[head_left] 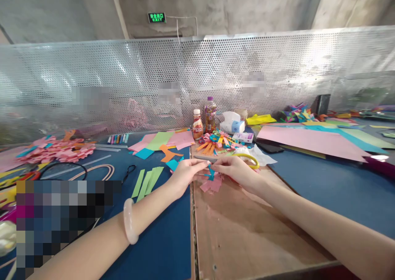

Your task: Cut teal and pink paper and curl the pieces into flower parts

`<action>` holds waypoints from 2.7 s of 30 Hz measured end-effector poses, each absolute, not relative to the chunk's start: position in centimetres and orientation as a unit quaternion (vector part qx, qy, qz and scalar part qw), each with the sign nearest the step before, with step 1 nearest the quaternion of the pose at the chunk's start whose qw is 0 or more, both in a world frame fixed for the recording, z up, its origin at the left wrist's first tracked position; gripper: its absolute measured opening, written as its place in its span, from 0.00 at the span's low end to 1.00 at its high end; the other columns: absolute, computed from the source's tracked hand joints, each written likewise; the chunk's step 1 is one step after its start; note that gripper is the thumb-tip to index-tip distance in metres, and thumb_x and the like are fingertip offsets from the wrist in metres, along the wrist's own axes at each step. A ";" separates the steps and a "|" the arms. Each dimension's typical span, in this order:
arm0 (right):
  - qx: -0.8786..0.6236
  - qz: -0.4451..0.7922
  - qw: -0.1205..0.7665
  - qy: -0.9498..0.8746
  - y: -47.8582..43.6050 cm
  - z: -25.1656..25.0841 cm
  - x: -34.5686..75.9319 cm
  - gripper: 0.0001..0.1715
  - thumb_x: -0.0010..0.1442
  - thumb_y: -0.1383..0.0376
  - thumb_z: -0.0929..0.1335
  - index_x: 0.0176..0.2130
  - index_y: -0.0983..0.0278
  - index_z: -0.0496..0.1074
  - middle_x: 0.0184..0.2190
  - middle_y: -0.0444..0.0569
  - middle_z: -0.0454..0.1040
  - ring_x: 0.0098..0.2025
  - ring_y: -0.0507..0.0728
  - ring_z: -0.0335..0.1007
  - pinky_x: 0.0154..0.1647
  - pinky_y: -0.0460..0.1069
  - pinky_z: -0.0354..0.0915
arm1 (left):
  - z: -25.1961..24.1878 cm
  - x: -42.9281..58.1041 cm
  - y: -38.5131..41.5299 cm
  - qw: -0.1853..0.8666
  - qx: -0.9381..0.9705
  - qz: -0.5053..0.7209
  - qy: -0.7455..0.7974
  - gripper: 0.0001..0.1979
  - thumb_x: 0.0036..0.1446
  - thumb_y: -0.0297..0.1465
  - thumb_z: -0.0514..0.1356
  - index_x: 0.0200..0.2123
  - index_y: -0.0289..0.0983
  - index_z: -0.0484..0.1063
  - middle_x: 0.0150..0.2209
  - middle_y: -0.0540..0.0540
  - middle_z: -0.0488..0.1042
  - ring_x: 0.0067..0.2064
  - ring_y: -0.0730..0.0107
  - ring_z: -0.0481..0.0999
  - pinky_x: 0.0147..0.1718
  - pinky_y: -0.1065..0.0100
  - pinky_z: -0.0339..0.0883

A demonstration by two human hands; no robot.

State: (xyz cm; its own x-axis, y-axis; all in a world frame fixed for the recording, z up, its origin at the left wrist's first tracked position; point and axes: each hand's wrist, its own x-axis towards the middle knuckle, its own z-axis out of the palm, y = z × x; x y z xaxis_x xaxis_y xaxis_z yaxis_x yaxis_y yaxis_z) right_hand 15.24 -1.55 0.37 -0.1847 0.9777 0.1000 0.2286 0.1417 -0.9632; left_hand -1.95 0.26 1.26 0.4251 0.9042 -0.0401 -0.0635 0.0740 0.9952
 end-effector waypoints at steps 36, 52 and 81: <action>-0.468 0.406 0.433 -0.655 -1.7 0.5 15.3 0.16 0.54 0.56 0.64 0.29 0.66 0.72 0.22 0.43 0.70 0.24 0.49 0.62 0.24 0.44 0.59 | 0.8 -2.1 0.7 0.667 0.509 0.408 0.359 0.07 0.48 0.29 0.62 0.32 0.31 0.73 0.30 0.43 0.76 0.32 0.64 0.77 0.37 0.64 0.71; -0.452 0.168 0.455 -0.749 -1.8 -0.1 14.9 0.15 0.54 0.66 0.66 0.43 0.60 0.74 0.38 0.48 0.75 0.38 0.55 0.70 0.40 0.50 0.66 | 0.7 -2.0 0.7 0.666 0.520 0.429 0.319 0.08 0.49 0.28 0.62 0.35 0.31 0.72 0.34 0.42 0.77 0.37 0.65 0.77 0.41 0.65 0.70; -0.425 0.113 0.448 -0.778 -2.1 0.0 14.9 0.14 0.55 0.65 0.66 0.43 0.60 0.73 0.38 0.49 0.75 0.38 0.55 0.72 0.41 0.50 0.67 | 0.7 -2.0 0.8 0.608 0.555 0.450 0.346 0.10 0.45 0.31 0.65 0.32 0.32 0.72 0.31 0.45 0.75 0.33 0.68 0.76 0.42 0.61 0.69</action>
